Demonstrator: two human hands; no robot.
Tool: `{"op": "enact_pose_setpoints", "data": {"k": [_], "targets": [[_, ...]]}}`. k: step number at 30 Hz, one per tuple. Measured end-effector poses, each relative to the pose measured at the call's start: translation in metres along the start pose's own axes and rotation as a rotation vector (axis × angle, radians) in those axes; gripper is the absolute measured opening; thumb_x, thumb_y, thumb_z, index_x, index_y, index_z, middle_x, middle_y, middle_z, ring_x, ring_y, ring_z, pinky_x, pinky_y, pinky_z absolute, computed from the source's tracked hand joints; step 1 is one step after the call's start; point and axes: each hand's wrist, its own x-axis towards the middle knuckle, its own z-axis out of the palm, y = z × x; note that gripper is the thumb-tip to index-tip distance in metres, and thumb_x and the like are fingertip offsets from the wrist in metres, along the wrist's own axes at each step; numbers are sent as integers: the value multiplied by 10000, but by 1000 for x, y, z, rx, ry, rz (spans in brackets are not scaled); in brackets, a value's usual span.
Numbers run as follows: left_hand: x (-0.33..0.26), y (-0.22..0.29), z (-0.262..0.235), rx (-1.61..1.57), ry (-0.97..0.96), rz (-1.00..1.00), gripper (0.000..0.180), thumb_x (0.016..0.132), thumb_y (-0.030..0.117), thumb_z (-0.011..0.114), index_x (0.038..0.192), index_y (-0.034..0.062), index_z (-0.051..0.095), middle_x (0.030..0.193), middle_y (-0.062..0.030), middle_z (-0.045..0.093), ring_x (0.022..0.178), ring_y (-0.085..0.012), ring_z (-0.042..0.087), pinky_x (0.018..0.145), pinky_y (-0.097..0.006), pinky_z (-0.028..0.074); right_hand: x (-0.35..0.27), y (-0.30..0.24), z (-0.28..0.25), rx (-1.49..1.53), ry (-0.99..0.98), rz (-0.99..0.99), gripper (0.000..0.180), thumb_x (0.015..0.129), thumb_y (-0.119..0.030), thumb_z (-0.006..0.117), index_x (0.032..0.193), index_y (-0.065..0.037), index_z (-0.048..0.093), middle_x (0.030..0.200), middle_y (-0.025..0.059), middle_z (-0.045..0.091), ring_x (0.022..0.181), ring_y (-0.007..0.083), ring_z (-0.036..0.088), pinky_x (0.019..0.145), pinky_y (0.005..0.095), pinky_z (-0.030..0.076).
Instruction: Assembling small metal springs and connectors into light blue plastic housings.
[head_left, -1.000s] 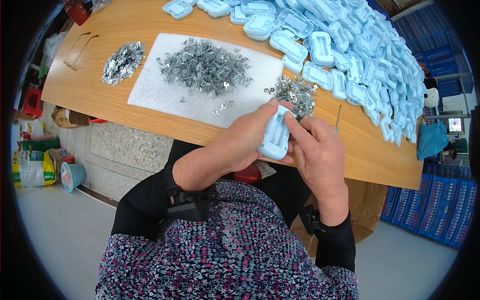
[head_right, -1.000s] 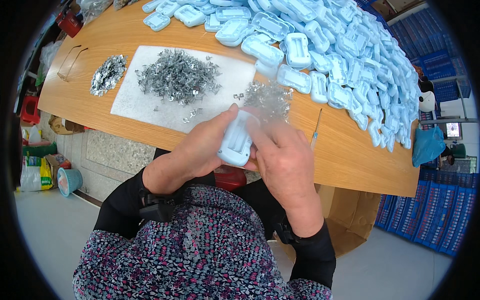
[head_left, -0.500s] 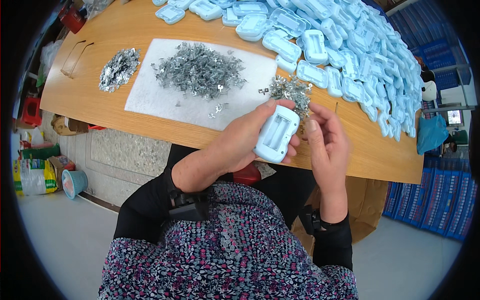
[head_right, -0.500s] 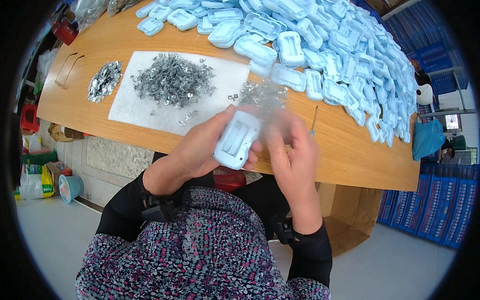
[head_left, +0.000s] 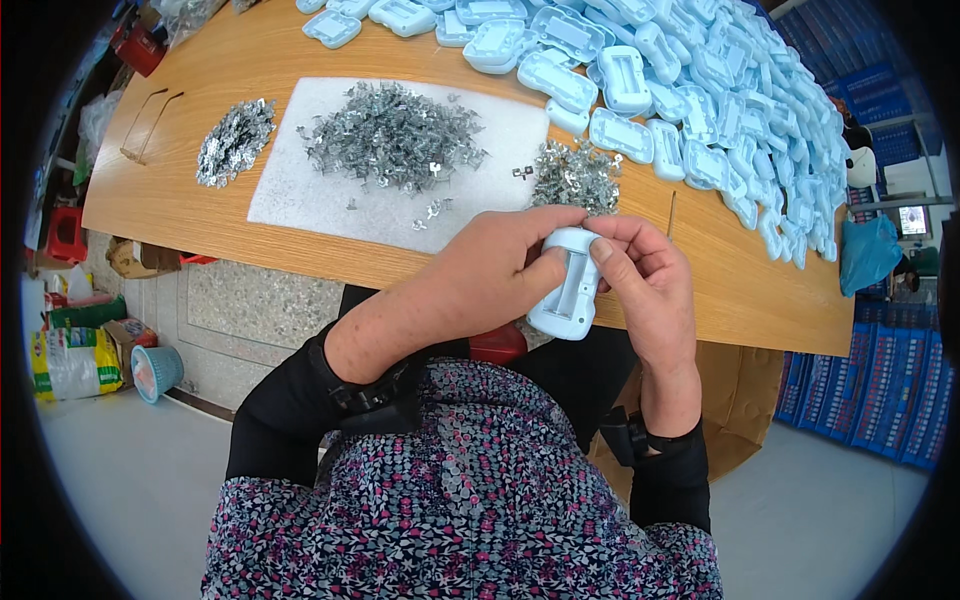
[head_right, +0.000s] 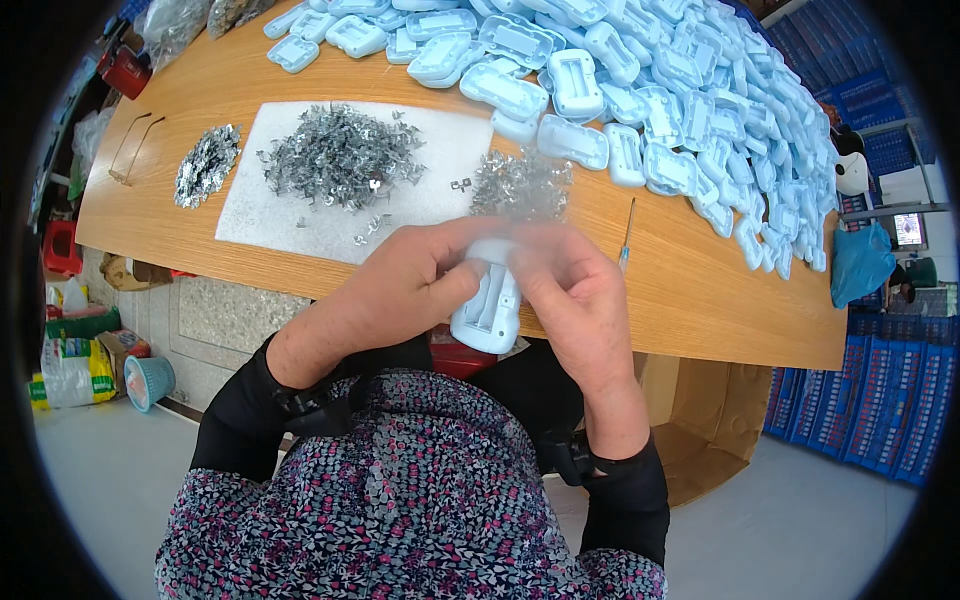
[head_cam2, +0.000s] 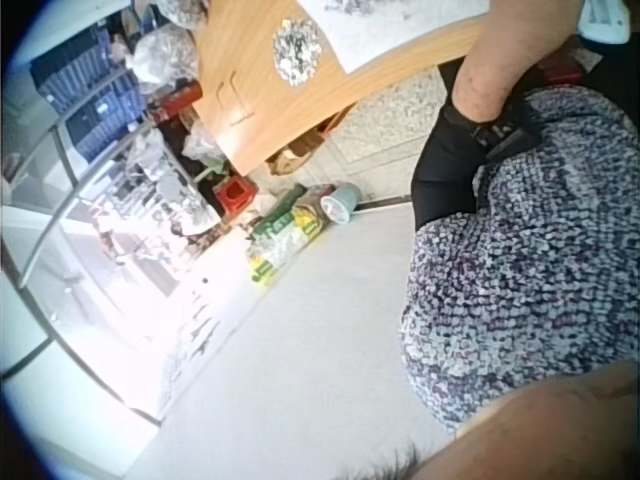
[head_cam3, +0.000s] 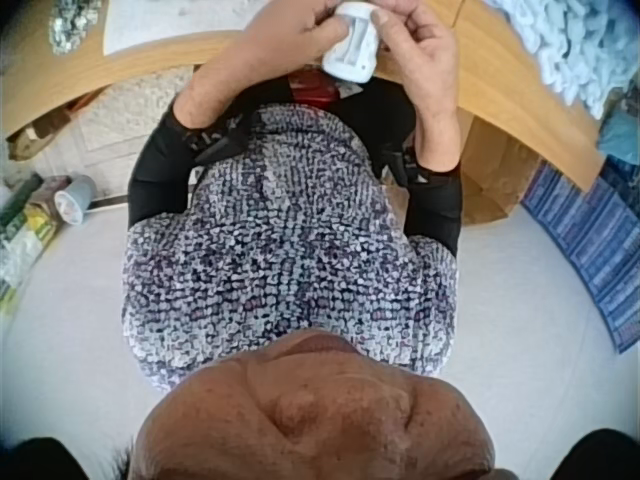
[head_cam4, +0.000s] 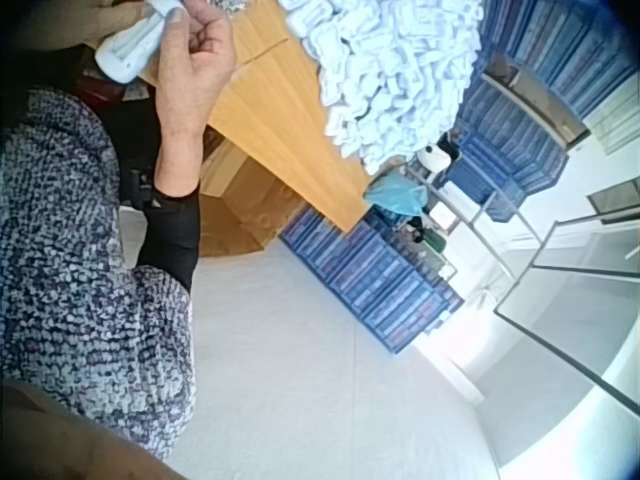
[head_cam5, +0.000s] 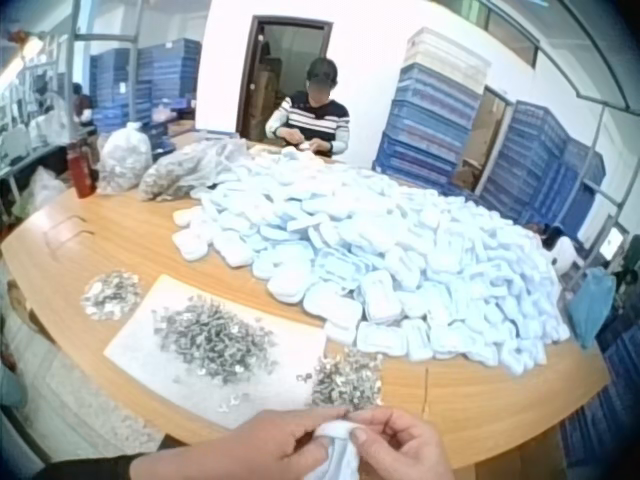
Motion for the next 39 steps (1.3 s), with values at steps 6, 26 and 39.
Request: {"op": "enact_pose_setpoints", "data": {"k": [6,26,39], "targets": [[-1,-3,3,12,82,89,382,988,128,428,1352,53,514,871,-120,674,719,-210,645,677,-315,526,-6,-9,9,45,44,-43,210,970,-86,616,1149,21,644,1022,13,664,888,50,569,780,228,482],[-2,-21,-2,-1262,-179,-141,388,1054,338,428,1289,36,491,876,-119,639,714,-180,609,615,-307,505,5,20,34,-174,217,-414,199,897,-28,677,1090,8,704,1048,111,712,955,206,658,867,322,491],[-1,-15,4,-1252,-242,-218,403,1066,370,363,1307,69,479,851,-142,562,675,-217,518,522,-300,427,6,11,17,82,149,-236,219,924,-49,662,1130,25,667,1021,61,690,871,112,623,778,269,495]]}}
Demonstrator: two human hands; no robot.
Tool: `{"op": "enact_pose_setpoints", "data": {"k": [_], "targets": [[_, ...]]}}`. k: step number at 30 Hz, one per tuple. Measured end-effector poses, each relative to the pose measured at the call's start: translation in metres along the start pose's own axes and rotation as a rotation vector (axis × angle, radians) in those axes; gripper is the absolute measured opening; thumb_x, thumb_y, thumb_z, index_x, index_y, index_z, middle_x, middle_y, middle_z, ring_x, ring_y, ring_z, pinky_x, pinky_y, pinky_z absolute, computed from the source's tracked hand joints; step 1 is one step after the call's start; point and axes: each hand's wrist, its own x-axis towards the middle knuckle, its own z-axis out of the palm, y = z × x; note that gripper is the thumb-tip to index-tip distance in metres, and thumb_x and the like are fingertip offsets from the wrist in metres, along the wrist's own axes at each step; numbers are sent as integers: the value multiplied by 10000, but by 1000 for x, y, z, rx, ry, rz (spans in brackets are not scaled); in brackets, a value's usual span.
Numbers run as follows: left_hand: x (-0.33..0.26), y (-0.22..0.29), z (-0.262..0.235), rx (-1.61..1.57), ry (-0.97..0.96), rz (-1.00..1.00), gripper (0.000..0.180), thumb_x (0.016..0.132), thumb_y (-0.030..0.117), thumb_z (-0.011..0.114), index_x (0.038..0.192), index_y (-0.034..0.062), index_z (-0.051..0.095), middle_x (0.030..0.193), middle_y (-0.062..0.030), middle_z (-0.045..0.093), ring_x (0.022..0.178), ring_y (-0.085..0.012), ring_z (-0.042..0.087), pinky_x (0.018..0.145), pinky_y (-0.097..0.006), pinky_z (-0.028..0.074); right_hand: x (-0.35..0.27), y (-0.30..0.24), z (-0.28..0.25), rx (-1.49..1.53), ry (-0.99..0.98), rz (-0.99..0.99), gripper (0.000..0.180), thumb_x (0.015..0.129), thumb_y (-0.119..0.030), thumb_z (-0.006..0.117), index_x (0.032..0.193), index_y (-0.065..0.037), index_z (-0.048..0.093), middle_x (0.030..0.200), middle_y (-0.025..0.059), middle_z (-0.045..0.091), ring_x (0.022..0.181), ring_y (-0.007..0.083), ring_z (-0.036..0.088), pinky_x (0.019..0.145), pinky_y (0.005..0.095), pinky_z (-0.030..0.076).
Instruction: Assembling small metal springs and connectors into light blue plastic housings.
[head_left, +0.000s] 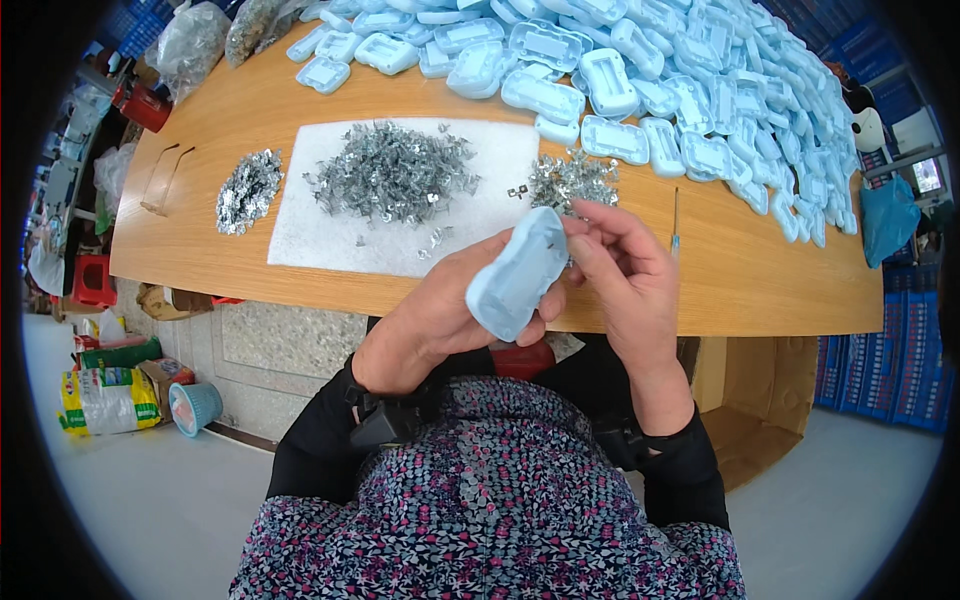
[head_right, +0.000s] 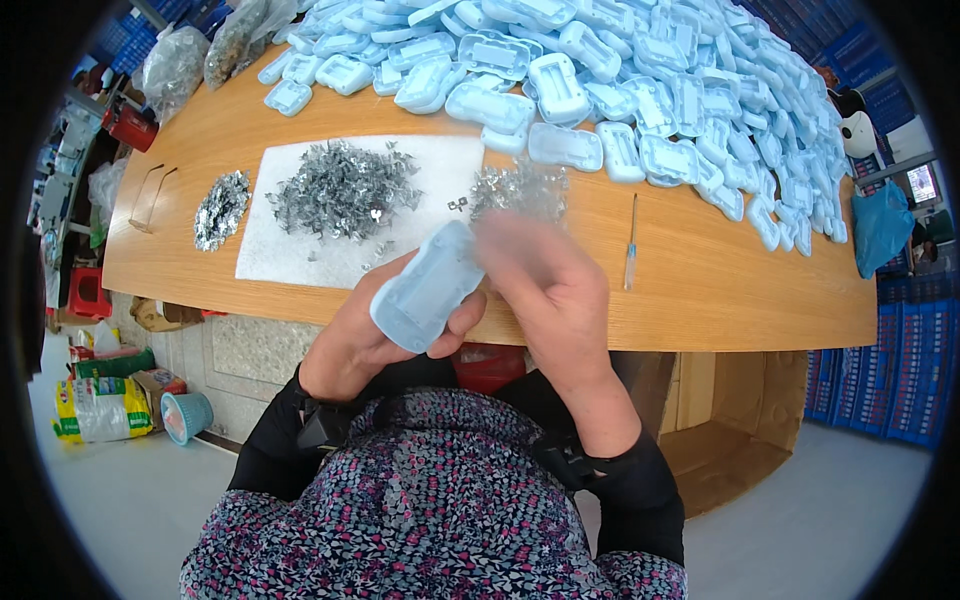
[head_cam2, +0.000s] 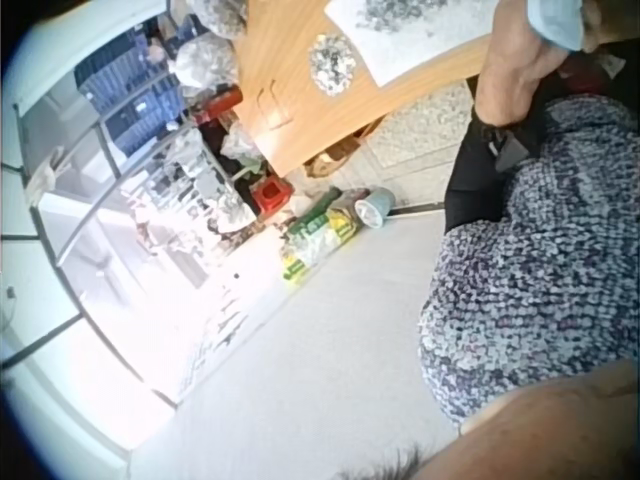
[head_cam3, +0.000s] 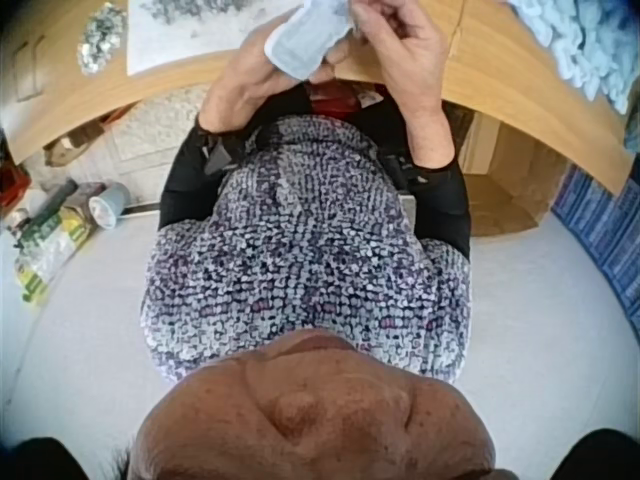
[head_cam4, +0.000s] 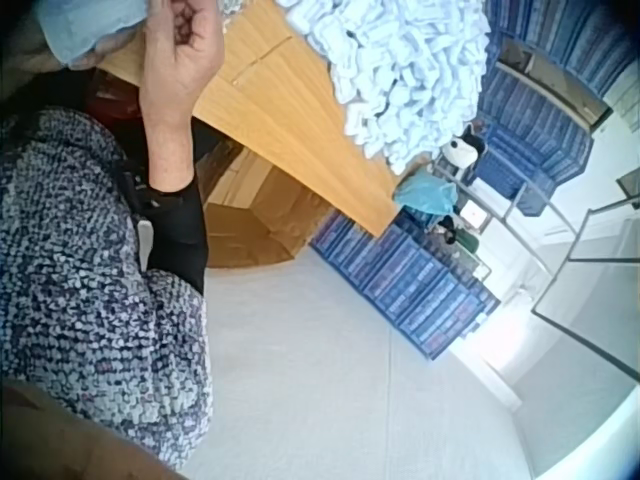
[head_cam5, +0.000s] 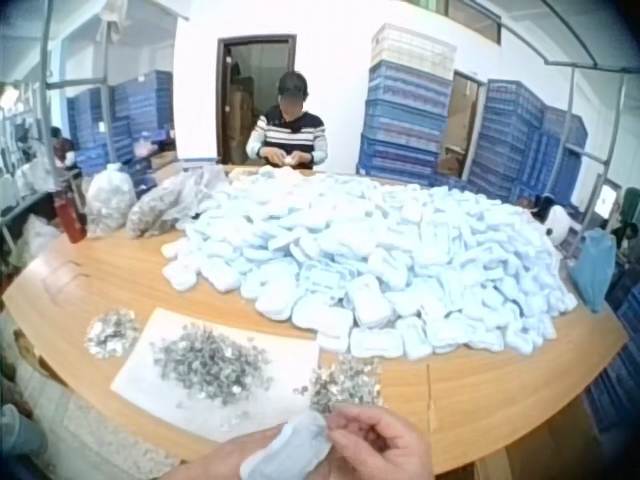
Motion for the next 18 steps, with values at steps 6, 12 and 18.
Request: {"op": "enact_pose_setpoints", "data": {"k": [6,12,18], "targets": [[25,1,-6,569,59,203,415,1001,253,472,1325,-1,528,1110,-148,581,874,-263,614,750,-392,516,-9,-3,-31,13,-22,11,322,1010,-210,570,1240,15,577,931,25,607,763,94,577,702,241,475],[81,-41,24,1511,237,612,353,913,104,491,1228,-46,546,1127,-254,535,1018,-423,559,889,-449,476,-27,-2,-56,-85,148,97,414,931,-27,559,1338,43,528,1242,131,628,1106,185,615,973,328,485],[9,49,34,1588,421,880,343,893,163,617,1195,2,606,1114,-197,617,1070,-367,606,895,-446,501,9,17,-146,-81,207,101,444,967,-59,528,1392,55,465,1305,152,579,1149,185,589,990,337,479]]}}
